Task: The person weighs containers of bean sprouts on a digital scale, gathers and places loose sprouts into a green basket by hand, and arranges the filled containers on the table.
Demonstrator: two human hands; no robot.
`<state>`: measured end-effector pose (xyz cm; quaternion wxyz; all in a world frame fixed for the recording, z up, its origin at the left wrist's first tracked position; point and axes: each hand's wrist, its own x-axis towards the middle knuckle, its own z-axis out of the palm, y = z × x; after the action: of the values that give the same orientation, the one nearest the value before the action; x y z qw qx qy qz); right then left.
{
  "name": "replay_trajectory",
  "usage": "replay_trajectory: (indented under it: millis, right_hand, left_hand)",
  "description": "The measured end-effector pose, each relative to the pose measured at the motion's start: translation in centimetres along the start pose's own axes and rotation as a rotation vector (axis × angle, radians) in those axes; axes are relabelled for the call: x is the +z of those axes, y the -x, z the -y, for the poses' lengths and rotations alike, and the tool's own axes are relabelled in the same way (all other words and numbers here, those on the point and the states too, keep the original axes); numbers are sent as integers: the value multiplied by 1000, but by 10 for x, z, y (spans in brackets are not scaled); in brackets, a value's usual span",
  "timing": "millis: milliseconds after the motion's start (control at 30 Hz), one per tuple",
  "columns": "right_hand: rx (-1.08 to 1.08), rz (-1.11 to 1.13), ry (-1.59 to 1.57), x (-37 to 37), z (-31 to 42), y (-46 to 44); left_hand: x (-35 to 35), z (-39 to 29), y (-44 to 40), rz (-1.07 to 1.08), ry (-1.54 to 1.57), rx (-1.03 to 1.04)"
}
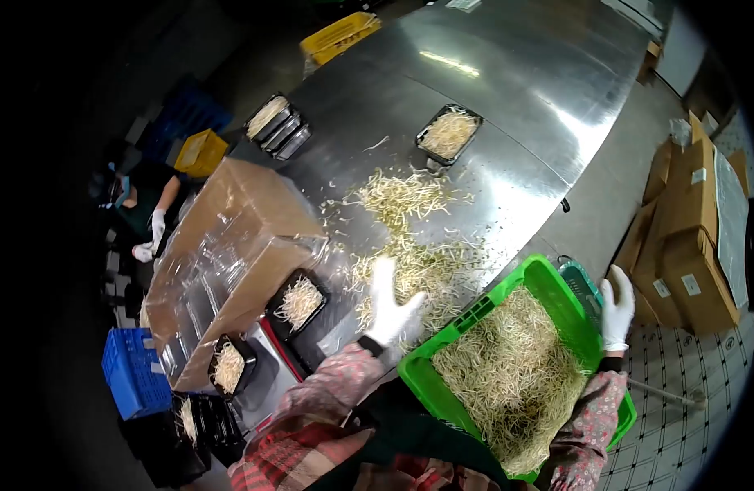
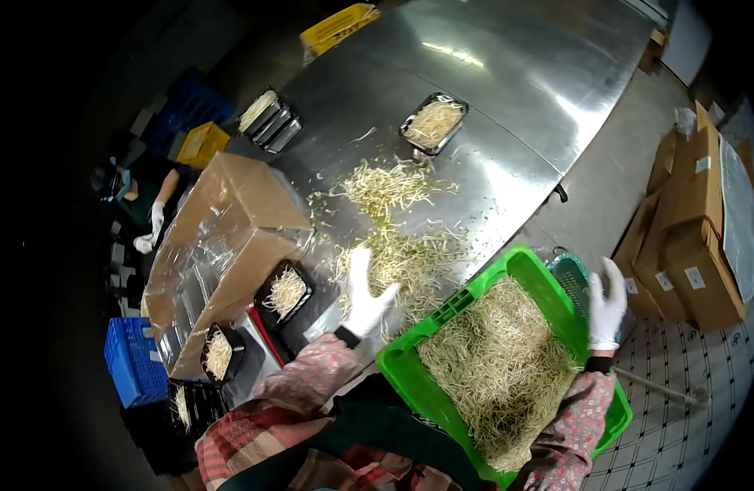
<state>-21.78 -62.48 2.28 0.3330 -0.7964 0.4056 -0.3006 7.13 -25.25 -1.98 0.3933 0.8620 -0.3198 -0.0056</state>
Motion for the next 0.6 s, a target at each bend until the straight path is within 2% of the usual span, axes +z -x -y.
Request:
replay_trajectory:
  millis: [33, 67, 133, 167, 200, 267, 300, 333, 400, 433, 467, 500, 533, 567, 600]
  right_hand:
    - [-79, 47, -23, 29, 30, -2]
    - [-155, 91, -44, 58, 59, -2]
    - [-295, 236, -34, 122, 96, 1]
    - [-328, 334, 59, 156, 102, 1]
    - [-364, 421, 152, 191, 106, 0]
    - [-278, 531, 502, 255, 108, 6]
    - [-191, 580, 596, 284, 108, 17]
    - [-101, 625, 689, 304, 114, 31]
    - [-144, 668, 647, 321, 155, 63]
    - [-288, 763, 606, 324, 165, 62]
    - [-218, 685, 347, 347, 140, 68]
    - [-180, 672, 243, 334, 146, 51]
    - [-143, 653, 138, 305, 167, 25]
    - [-85, 562, 98, 279, 188, 3]
    - [-38, 467, 24, 291, 145, -23]
  left_hand:
    - [-19, 27, 19, -37, -73, -78]
    - [-32, 47, 42, 55, -166, -207]
    - [-43, 55, 70, 223, -310, -295]
    - [-37, 65, 73, 241, -344, -304]
    - [-32, 59, 63, 339, -521, -323]
    - [-15, 59, 24, 304, -497, -242]
    - [0, 62, 2, 229, -454, -165]
    - [11, 62, -23, 245, -448, -175]
    - [44, 78, -57, 195, -252, -21]
    - [59, 96, -66, 253, -235, 62]
    - [69, 109, -73, 312, -220, 143]
    - [17, 69, -91, 473, -133, 95]
    - [-9, 66, -103, 473, -51, 143]
    - [-26, 78, -116, 377, -86, 103]
    - [-37, 91, -128, 282, -118, 56]
